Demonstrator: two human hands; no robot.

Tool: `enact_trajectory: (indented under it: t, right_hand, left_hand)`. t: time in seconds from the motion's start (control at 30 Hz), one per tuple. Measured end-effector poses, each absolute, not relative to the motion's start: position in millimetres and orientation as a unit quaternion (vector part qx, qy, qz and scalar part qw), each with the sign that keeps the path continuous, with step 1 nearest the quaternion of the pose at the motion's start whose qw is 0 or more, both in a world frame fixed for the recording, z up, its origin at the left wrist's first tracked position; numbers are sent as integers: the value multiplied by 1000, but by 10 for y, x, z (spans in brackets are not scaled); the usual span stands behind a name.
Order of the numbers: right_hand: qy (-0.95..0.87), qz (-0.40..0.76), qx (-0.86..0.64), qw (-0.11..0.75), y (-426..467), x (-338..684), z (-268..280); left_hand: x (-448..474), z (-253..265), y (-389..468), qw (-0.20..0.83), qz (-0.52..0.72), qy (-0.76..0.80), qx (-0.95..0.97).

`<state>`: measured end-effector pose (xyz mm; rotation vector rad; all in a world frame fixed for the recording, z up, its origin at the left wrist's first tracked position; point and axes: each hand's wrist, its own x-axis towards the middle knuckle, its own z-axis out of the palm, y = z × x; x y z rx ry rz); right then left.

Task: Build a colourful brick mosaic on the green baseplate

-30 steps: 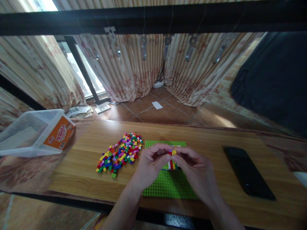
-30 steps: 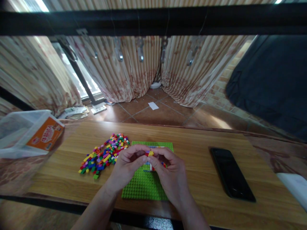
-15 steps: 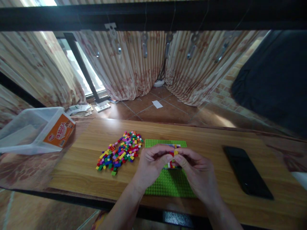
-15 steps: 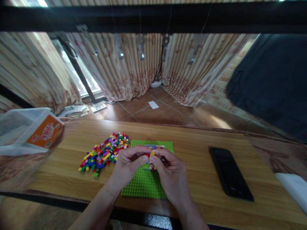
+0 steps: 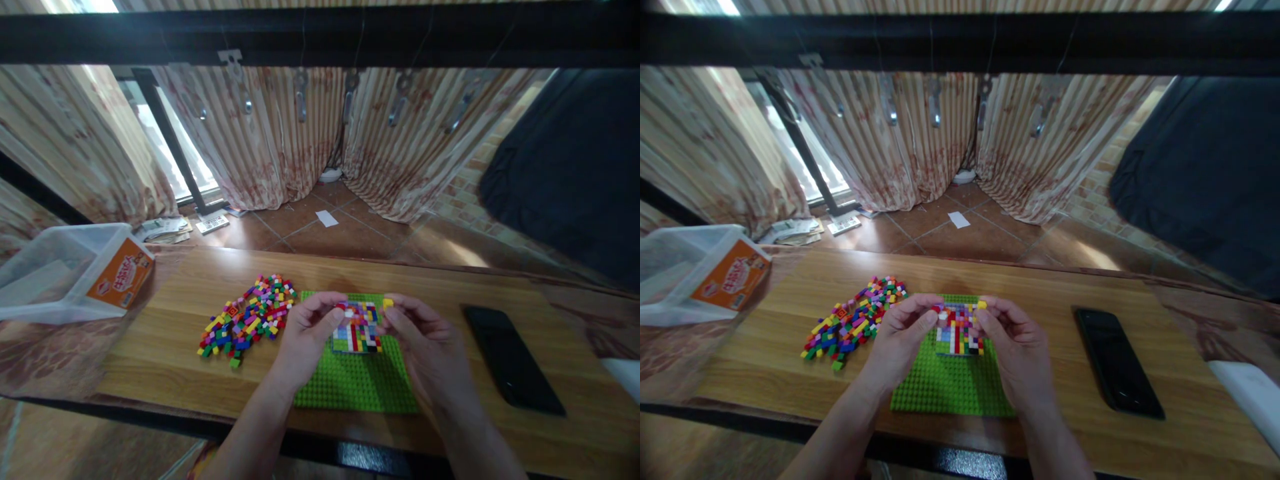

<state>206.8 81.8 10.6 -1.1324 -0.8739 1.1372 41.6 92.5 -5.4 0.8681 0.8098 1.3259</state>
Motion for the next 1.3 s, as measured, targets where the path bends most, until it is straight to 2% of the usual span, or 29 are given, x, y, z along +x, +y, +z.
enact_trajectory:
  t: [0.2,0.37,0.57,0.97,1.3]
  right_hand:
    - [-477,410,-583,515,865,2404,9]
    - [-605,323,-586,432,834,2391,-57]
    - [-654,266,-607,365,849,2355,-77]
    - [-684,217,-577,390,893,2260,-234]
    - [-605,310,-590,436,890,2260,-295]
  left_hand:
    - [380,-24,972,647,584,389,300]
    - [386,2,988,655,584,388,281]
    - [371,10,987,650,585,391,288]
    - [353,25,980,659,583,379,285]
    - [350,16,985,661,584,375,284]
